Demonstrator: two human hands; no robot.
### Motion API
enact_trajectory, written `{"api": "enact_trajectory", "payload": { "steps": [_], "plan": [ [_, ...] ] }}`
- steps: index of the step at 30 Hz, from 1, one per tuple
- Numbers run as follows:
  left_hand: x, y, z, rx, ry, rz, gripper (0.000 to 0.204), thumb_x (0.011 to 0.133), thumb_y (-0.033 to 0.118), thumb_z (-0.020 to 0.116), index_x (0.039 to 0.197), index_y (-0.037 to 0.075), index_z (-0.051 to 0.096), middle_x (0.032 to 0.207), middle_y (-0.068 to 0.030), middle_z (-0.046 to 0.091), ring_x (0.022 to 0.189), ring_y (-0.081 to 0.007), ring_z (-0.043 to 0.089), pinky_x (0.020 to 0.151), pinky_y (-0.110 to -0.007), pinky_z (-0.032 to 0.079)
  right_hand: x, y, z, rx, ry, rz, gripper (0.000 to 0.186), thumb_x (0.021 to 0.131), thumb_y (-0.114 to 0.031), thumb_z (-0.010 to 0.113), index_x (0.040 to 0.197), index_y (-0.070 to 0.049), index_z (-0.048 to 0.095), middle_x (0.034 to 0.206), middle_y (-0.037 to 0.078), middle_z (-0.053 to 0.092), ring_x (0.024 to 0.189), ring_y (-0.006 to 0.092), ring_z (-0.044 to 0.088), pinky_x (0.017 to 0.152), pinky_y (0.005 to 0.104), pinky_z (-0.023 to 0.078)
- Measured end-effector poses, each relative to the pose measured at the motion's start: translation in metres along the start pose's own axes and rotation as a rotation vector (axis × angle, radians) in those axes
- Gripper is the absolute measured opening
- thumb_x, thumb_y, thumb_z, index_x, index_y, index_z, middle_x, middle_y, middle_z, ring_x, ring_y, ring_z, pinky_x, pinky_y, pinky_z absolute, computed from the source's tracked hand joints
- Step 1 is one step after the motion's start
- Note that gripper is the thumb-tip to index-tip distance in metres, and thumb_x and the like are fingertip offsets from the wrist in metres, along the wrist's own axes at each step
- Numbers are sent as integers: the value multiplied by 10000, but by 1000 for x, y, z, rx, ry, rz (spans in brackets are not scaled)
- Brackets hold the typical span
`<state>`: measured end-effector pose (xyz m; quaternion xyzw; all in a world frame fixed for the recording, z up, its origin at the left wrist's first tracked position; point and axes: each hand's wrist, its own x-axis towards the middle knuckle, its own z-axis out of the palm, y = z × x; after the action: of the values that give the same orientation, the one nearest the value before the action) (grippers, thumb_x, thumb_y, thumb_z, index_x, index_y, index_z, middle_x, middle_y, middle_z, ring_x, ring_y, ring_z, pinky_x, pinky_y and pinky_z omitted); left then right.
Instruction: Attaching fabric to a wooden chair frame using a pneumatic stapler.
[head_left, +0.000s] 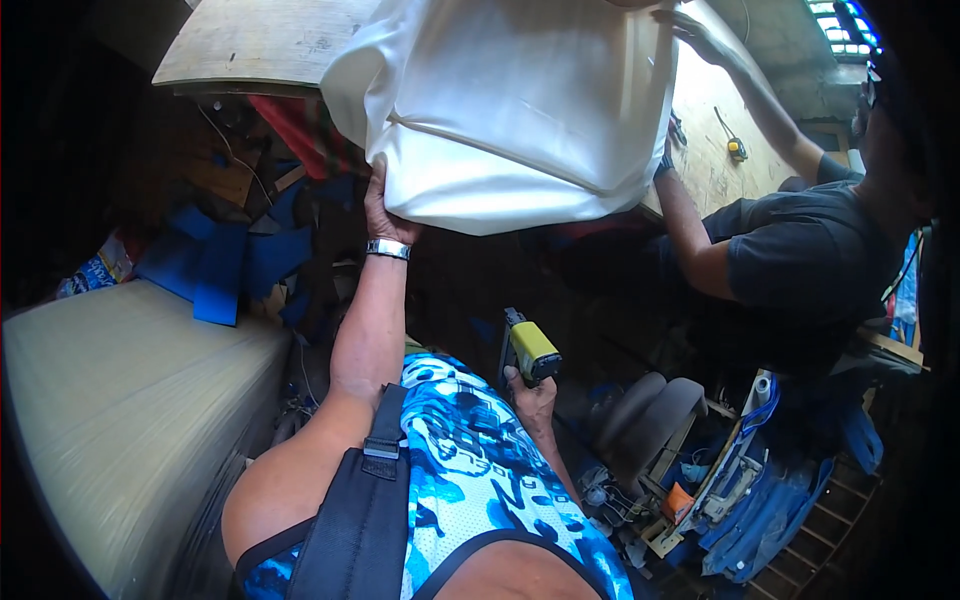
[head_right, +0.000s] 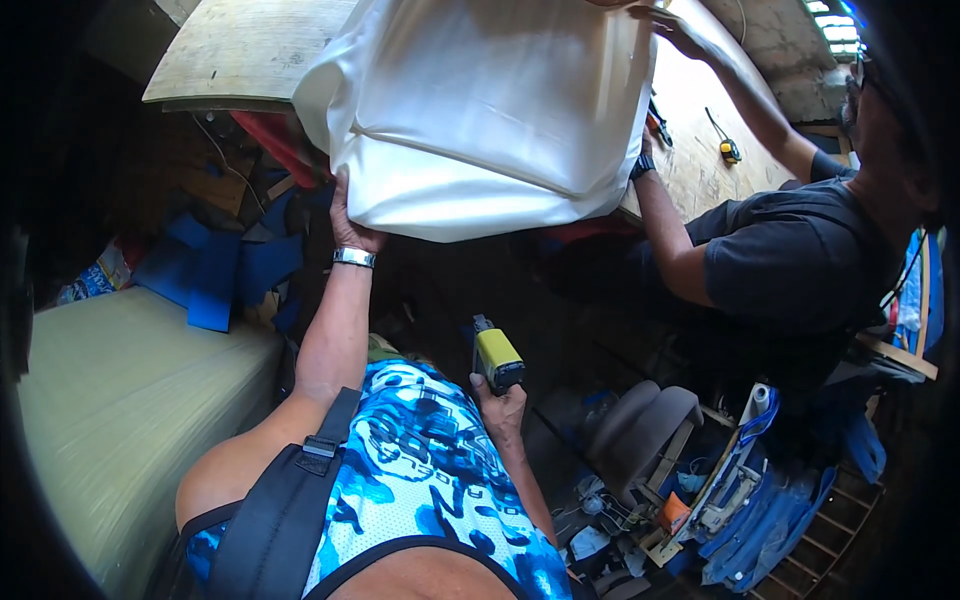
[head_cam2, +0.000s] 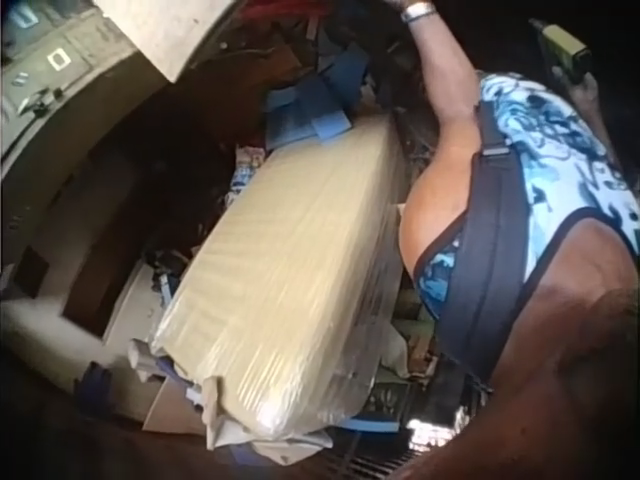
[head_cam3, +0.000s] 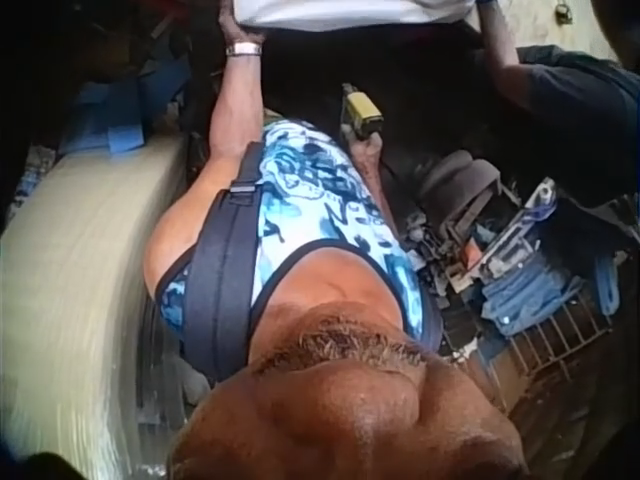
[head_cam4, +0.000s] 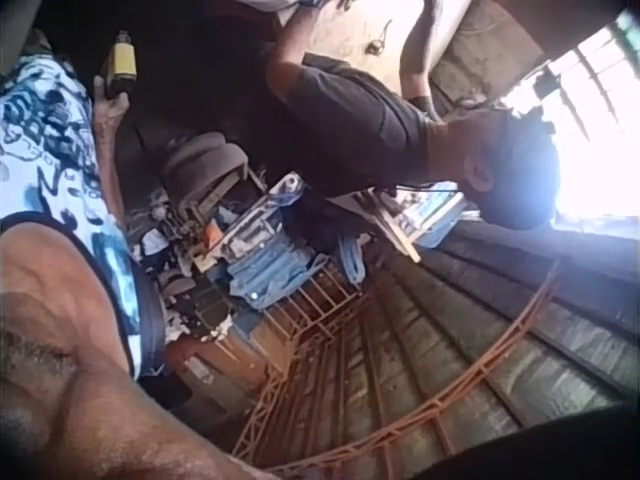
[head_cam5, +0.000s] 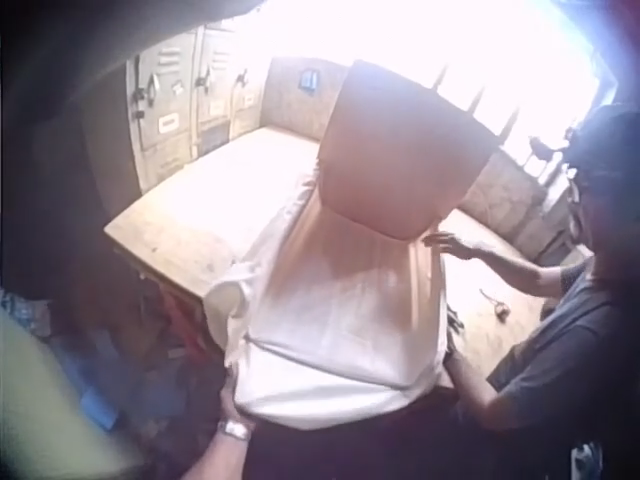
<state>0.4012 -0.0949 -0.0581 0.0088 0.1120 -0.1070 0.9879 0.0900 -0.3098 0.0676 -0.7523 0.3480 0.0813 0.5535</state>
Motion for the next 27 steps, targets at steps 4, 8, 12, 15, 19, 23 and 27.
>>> {"api": "enact_trajectory", "payload": {
  "steps": [4, 8, 12, 15, 19, 23, 27],
  "plan": [
    [-19, -3, -1, 284, 42, -346, 897, 888, 507, 795, 1556, 46, 412, 1466, -162, 594, 1355, -353, 571, 1129, -571, 481, -3, -3, 2, 8, 14, -9, 531, 919, -324, 833, 1240, 73, 689, 1105, 125, 751, 1040, 195, 698, 924, 352, 534],
    [-19, -14, -11, 786, 240, -434, 416, 988, 181, 736, 1342, 4, 610, 1211, -107, 719, 1122, -243, 700, 1016, -426, 560, -2, -3, 3, 11, 25, 25, 504, 919, -294, 834, 1235, 72, 691, 1114, 129, 754, 1047, 202, 701, 928, 359, 537],
    [7, -37, -1, 252, 596, 84, 388, 885, 23, 543, 1265, -32, 601, 1230, -141, 649, 1133, -354, 668, 1013, -491, 546, 3, -3, 2, 16, 23, 1, 492, 920, -275, 831, 1237, 73, 689, 1131, 134, 756, 1057, 205, 704, 937, 364, 538],
    [13, -59, 22, 74, 459, 251, 385, 939, 174, 519, 1286, 27, 599, 1247, -120, 635, 1185, -326, 623, 1048, -492, 500, 5, -3, 1, 7, 13, -24, 495, 920, -273, 831, 1244, 72, 687, 1149, 141, 753, 1072, 207, 703, 948, 362, 536],
    [18, -79, 53, 254, 305, 440, 725, 1041, 625, 500, 1477, 46, 472, 1366, -111, 591, 1265, -294, 593, 1098, -474, 483, 5, -1, 1, -36, 45, -91, 515, 907, -274, 842, 1279, 46, 686, 1185, 158, 749, 1130, 242, 704, 987, 387, 530],
    [26, -77, 62, 499, 409, -115, 641, 939, 362, 806, 1400, -7, 557, 1284, -117, 668, 1111, -265, 695, 935, -422, 602, 7, 2, 1, -88, 30, -36, 547, 920, -219, 824, 1372, 19, 628, 1191, 83, 703, 1053, 186, 664, 925, 341, 523],
    [31, -69, 54, 782, 396, -299, 651, 943, 361, 806, 1413, -9, 549, 1261, -116, 681, 1075, -229, 687, 939, -389, 589, 9, 5, 5, 29, 17, -23, 494, 913, -267, 832, 1275, 40, 693, 1175, 125, 753, 1104, 199, 700, 980, 355, 527]
  ]
}}
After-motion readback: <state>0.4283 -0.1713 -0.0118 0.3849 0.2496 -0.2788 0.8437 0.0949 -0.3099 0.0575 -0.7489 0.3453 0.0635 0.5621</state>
